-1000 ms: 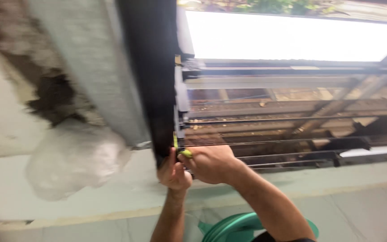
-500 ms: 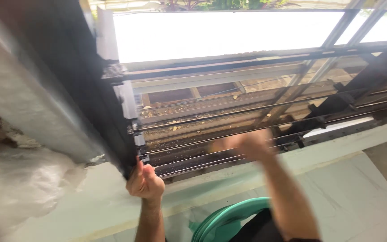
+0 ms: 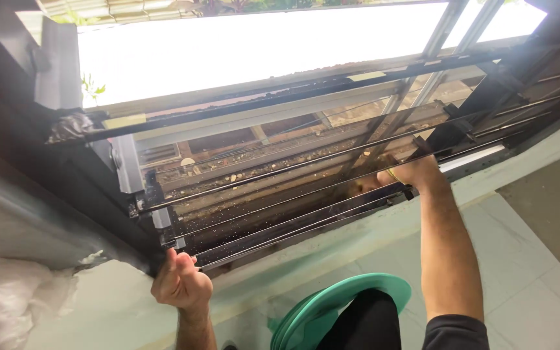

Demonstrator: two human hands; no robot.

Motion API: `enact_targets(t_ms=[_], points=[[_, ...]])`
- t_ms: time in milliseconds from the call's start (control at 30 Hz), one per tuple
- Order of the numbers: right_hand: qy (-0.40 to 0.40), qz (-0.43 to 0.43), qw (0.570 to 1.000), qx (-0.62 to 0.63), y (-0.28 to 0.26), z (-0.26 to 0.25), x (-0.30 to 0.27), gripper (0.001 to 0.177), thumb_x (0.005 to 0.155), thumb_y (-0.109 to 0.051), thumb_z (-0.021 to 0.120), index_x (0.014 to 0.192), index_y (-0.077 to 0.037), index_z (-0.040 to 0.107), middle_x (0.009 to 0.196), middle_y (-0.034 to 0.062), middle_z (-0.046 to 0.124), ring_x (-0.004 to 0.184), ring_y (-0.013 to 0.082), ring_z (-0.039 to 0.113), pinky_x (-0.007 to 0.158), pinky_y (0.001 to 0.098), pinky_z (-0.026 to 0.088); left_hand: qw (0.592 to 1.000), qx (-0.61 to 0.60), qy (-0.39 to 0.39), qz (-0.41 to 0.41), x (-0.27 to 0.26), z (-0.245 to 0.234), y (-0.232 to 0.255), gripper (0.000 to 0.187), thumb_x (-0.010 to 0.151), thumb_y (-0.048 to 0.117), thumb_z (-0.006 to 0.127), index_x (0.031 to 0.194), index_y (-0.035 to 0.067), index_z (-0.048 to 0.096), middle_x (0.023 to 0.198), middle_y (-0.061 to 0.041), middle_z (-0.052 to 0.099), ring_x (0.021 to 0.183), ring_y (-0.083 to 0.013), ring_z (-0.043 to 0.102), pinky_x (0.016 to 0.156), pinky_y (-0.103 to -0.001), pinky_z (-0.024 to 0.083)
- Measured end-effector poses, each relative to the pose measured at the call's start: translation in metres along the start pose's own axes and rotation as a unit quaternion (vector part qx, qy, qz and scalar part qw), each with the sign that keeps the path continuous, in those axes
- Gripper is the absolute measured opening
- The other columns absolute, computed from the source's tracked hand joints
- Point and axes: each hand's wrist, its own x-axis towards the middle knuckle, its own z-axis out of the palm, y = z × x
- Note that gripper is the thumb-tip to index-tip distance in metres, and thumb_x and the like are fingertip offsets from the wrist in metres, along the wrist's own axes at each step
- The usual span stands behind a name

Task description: The person cleans the glass slats of a louvered window by wiping each one with a cloth. They move from slat to slat, cleaning the surfaces and edges of the glass panels.

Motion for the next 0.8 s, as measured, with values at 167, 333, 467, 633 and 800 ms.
enact_targets(t_ms=[167, 333, 467, 633, 800], points=[[0.047, 0.033, 0.995, 0.079, -0.108, -0.092, 0.019, 0.034, 0.079, -0.033, 0.087, 0.105, -0.012, 0.077, 0.100, 0.0113, 0.076, 0.095, 0.0314, 0.071, 0.084, 0.0428, 0.054, 1.000, 0.015, 0.005, -0.023, -0.006, 0.002, 0.000, 0.027, 0.107, 0.010, 0.060, 0.125, -0.008, 0.068, 0.068, -0.010, 0.062, 0.056, -0.0116, 0.056, 0.050, -0.023, 0.047], [0.020, -0.096, 0.994, -0.058, -0.007, -0.075, -0.007, 0.019, 0.094, -0.024, 0.069, 0.111, -0.025, 0.079, 0.101, 0.0011, 0.079, 0.092, 0.0210, 0.075, 0.082, 0.0381, 0.056, 1.000, 0.011, 0.006, -0.024, -0.010, 0.002, -0.011, 0.026, 0.105, 0.010, 0.059, 0.123, -0.008, 0.068, 0.068, -0.011, 0.063, 0.054, -0.0120, 0.057, 0.046, -0.022, 0.046], [0.177, -0.151, 0.951, -0.204, -0.015, -0.106, 0.012, 0.032, 0.085, -0.027, 0.072, 0.115, -0.015, 0.075, 0.108, 0.0047, 0.078, 0.094, 0.0259, 0.075, 0.081, 0.0401, 0.058, 0.999, -0.005, 0.016, -0.032, -0.010, 0.004, -0.015, 0.027, 0.106, 0.011, 0.060, 0.124, -0.008, 0.068, 0.066, -0.009, 0.061, 0.052, -0.0108, 0.053, 0.049, -0.024, 0.050], [0.057, -0.102, 0.993, 0.014, -0.168, -0.087, 0.016, 0.026, 0.083, -0.042, 0.072, 0.092, -0.018, 0.080, 0.088, 0.0043, 0.076, 0.079, 0.0272, 0.071, 0.071, 0.0449, 0.052, 0.998, -0.014, 0.047, -0.027, -0.013, 0.009, -0.023, 0.025, 0.107, 0.013, 0.060, 0.109, -0.010, 0.069, 0.062, -0.008, 0.058, 0.048, -0.0099, 0.052, 0.049, -0.025, 0.051], [0.087, -0.245, 0.951, 0.168, -0.183, -0.075, -0.003, 0.048, 0.102, -0.034, 0.055, 0.132, 0.002, 0.064, 0.128, 0.0167, 0.069, 0.116, 0.0344, 0.065, 0.103, 0.0514, 0.043, 0.998, 0.004, 0.055, -0.020, -0.017, 0.013, -0.024, 0.031, 0.104, 0.016, 0.059, 0.095, -0.012, 0.068, 0.062, -0.012, 0.059, 0.050, -0.0143, 0.057, 0.044, -0.024, 0.044]])
